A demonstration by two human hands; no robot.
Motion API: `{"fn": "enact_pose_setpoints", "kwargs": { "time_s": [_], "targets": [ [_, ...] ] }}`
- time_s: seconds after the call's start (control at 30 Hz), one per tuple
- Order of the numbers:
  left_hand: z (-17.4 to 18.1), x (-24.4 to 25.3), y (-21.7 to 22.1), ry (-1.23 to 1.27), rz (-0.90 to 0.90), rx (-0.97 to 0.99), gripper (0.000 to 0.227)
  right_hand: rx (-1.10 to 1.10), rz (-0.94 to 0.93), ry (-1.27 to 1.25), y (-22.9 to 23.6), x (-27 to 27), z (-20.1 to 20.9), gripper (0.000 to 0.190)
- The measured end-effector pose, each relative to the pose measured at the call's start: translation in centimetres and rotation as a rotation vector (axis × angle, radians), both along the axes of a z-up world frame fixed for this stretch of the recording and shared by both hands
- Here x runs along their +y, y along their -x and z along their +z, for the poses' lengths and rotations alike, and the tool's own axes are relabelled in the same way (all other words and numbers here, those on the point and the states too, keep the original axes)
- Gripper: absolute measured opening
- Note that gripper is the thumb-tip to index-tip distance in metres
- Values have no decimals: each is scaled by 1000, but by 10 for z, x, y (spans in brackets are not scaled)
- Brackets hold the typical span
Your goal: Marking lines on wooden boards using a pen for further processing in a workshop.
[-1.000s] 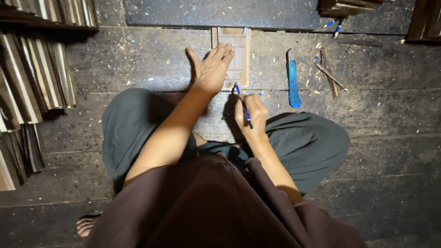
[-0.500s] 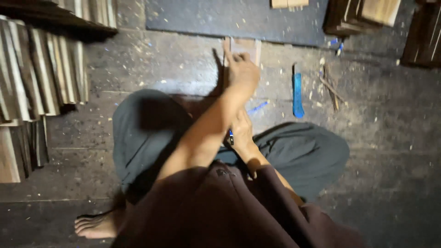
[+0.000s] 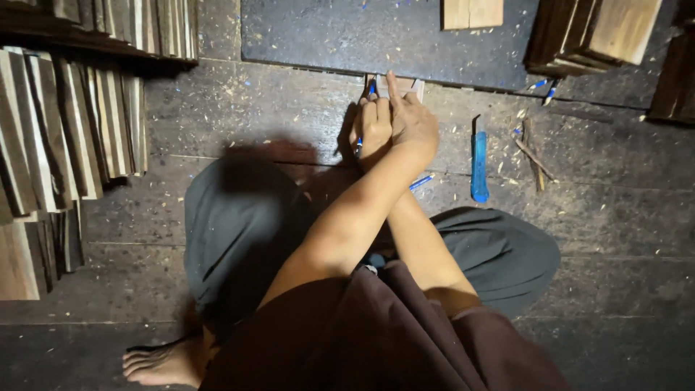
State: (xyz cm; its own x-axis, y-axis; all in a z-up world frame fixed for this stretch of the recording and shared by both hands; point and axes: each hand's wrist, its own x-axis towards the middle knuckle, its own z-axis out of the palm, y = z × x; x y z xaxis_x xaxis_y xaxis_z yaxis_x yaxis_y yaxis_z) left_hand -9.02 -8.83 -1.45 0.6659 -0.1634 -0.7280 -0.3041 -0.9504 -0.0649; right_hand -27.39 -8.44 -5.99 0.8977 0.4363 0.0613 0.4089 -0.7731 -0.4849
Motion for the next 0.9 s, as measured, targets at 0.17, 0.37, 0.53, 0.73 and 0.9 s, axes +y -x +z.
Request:
{"fn": "enact_pose_setpoints", "kwargs": {
  "time_s": [0.17, 0.37, 0.53, 0.73, 0.9],
  "targets": [
    [5, 1, -3, -24, -21, 28, 56, 44, -1, 107, -1, -1, -17, 20],
    [8, 2, -2, -42, 27, 30, 70, 115, -8, 234, 24, -4, -32, 28],
    [29, 14, -2, 93, 126, 74, 64, 120, -15, 353, 21, -10, -33, 36],
    [48, 33, 12, 217, 257, -18, 55, -31, -172, 292, 32, -27, 15, 17],
    [-132, 87, 42, 706, 530, -525, 26, -94, -474, -27, -14, -45, 14, 40]
  ]
}}
